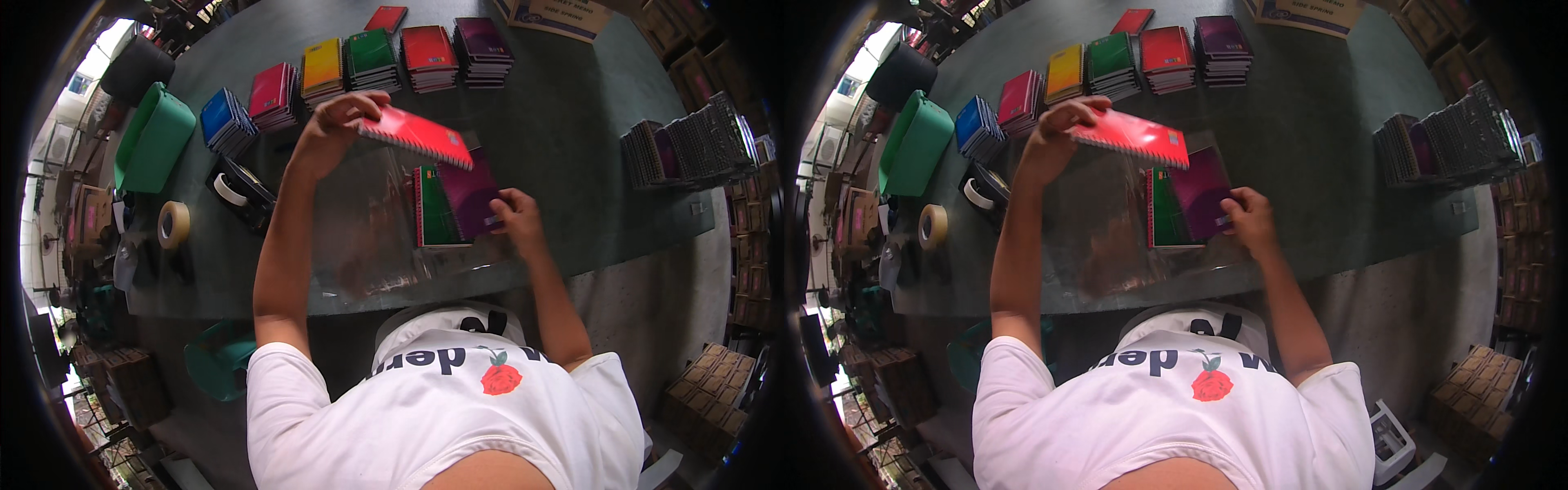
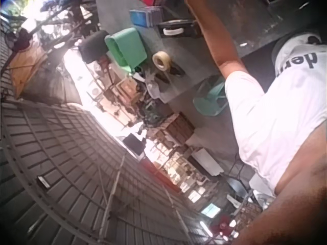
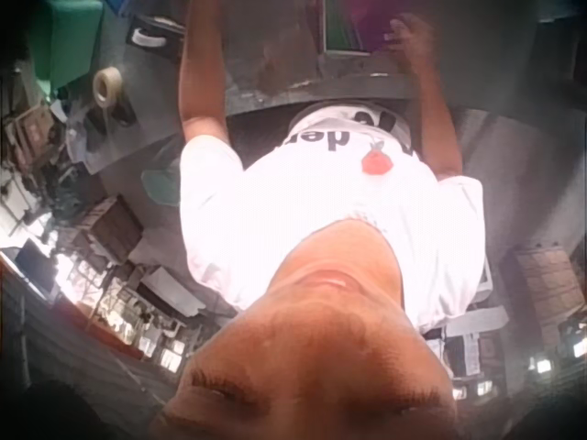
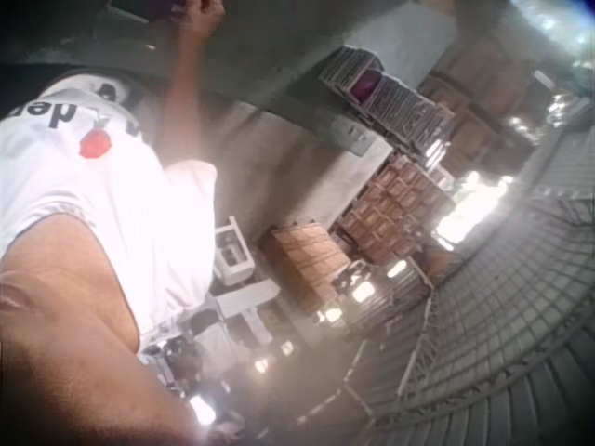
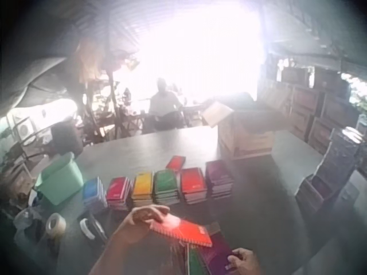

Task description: The person picks up several colorful spiral notebooks from stacks on a table, aligns them into a pile, and places the pile inside a clear plastic bag, then seals the bag with tape from a dispenser.

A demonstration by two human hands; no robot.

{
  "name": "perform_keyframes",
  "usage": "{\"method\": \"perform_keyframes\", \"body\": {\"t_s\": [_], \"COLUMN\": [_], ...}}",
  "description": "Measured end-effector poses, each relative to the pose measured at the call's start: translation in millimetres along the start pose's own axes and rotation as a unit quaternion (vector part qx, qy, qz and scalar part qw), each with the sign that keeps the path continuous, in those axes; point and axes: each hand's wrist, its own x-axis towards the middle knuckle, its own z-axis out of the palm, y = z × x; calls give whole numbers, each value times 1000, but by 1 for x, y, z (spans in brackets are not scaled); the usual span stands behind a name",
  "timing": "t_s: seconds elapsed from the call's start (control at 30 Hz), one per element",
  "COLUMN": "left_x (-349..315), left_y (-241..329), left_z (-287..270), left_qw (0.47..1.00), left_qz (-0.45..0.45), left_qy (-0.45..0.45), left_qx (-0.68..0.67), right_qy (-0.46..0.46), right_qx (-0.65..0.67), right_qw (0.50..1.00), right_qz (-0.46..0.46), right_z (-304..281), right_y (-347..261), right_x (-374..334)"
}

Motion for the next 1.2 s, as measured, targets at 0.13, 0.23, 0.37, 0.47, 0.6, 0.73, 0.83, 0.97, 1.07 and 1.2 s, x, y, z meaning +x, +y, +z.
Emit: {"method": "perform_keyframes", "body": {"t_s": [0.13, 0.23, 0.37, 0.47, 0.6, 0.73, 0.83, 0.97, 1.07, 1.2], "left_x": [0, 8, 17, 9, -14, -72, -89, -82, -92, -95], "left_y": [-18, -44, -84, -92, -77, -69, -96, -74, -75, -81], "left_z": [3, 19, 28, 36, 38, 84, 99, 103, 103, 115], "left_qw": [969, 959, 952, 964, 938, 907, 924, 919, 907, 869], "left_qz": [-75, -105, -146, -145, -302, -398, -325, -362, -347, -350], "left_qy": [-217, -262, -235, -80, 79, 119, 129, 151, 180, 274], "left_qx": [-91, 36, 133, 210, 152, 61, 154, -27, -157, -219], "right_qy": [-36, -43, -139, -125, 16, -47, -172, -214, -168, -164], "right_qx": [120, 110, -93, -457, -426, -238, -42, 45, -30, -25], "right_qw": [991, 989, 961, 788, 741, 967, 981, 962, 979, 978], "right_qz": [-41, -90, -221, -393, -520, -81, 78, 166, 112, 130], "right_z": [-50, -87, -95, -9, 45, 18, 30, 29, 46, 47], "right_y": [-5, -16, -54, -107, -79, 5, -24, -35, -39, -42], "right_x": [-8, -11, 13, 3, 14, 21, 11, 29, 25, 28]}}
